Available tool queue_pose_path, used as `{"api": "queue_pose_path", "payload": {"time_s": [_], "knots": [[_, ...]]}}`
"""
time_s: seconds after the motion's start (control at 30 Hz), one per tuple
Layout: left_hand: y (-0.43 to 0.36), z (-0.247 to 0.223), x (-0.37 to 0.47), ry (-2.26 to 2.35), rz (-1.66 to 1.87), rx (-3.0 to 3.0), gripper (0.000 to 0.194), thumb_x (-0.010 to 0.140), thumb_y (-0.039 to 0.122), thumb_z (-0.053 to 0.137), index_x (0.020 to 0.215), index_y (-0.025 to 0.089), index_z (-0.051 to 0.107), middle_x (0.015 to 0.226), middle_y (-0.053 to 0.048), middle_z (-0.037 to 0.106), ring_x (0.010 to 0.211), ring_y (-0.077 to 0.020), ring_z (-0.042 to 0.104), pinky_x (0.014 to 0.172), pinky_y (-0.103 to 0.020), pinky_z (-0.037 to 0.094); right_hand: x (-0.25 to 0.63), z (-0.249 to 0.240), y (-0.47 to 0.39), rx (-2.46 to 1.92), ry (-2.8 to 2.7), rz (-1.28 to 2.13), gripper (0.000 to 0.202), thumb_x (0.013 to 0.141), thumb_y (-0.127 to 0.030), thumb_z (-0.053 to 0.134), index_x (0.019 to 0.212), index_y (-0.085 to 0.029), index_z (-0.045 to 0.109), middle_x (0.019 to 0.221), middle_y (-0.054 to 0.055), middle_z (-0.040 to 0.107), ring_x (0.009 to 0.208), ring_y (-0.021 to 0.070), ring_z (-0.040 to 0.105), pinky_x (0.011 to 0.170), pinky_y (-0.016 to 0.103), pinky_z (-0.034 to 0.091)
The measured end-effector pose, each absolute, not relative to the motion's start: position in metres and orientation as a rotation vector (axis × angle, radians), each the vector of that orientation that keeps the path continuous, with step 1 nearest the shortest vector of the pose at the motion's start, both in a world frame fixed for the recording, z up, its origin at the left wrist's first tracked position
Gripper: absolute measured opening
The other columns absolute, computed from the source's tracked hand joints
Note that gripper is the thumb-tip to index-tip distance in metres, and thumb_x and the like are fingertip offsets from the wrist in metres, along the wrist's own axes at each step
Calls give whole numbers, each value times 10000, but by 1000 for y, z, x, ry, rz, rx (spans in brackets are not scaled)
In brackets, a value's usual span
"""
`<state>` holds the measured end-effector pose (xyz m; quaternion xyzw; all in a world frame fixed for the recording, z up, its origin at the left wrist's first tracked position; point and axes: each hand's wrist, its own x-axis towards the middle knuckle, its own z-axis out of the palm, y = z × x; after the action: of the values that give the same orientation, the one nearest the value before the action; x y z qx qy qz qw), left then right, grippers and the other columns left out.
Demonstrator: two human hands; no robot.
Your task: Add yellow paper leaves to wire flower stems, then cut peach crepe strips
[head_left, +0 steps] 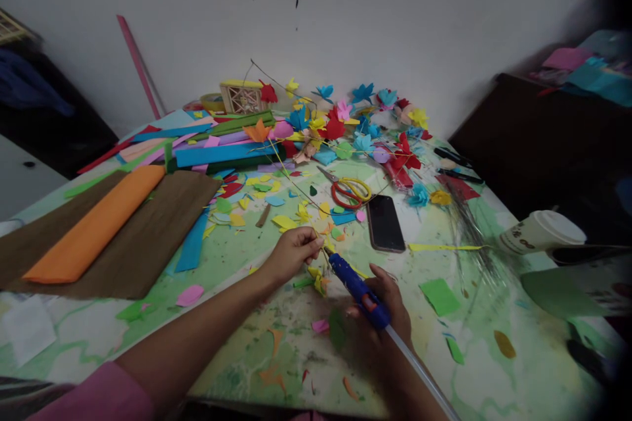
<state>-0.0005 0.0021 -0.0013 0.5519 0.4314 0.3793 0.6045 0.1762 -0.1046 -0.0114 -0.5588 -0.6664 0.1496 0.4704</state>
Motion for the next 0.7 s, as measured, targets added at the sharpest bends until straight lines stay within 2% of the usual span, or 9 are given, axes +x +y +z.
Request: {"api": "queue_pose_path", "payload": {"time_s": [0.2,0.7], "knots": [[1,-1,-1,992,874,1287,358,698,469,631,591,158,491,511,35,511,446,-68,436,450,-192,327,176,-12,-103,-1375,-1641,367,467,817,-396,542,1225,-215,404,745,-16,606,615,156,602,563,249,476],[4,0,-2,989,927,1274,403,671,511,651,575,158,483,511,30,520,436,-61,427,437,-188,315,190,-21,-98,-1454,-1694,269,443,800,-402,529,1185,-202,442,781,19,628,634,178,621,557,274,480]]}}
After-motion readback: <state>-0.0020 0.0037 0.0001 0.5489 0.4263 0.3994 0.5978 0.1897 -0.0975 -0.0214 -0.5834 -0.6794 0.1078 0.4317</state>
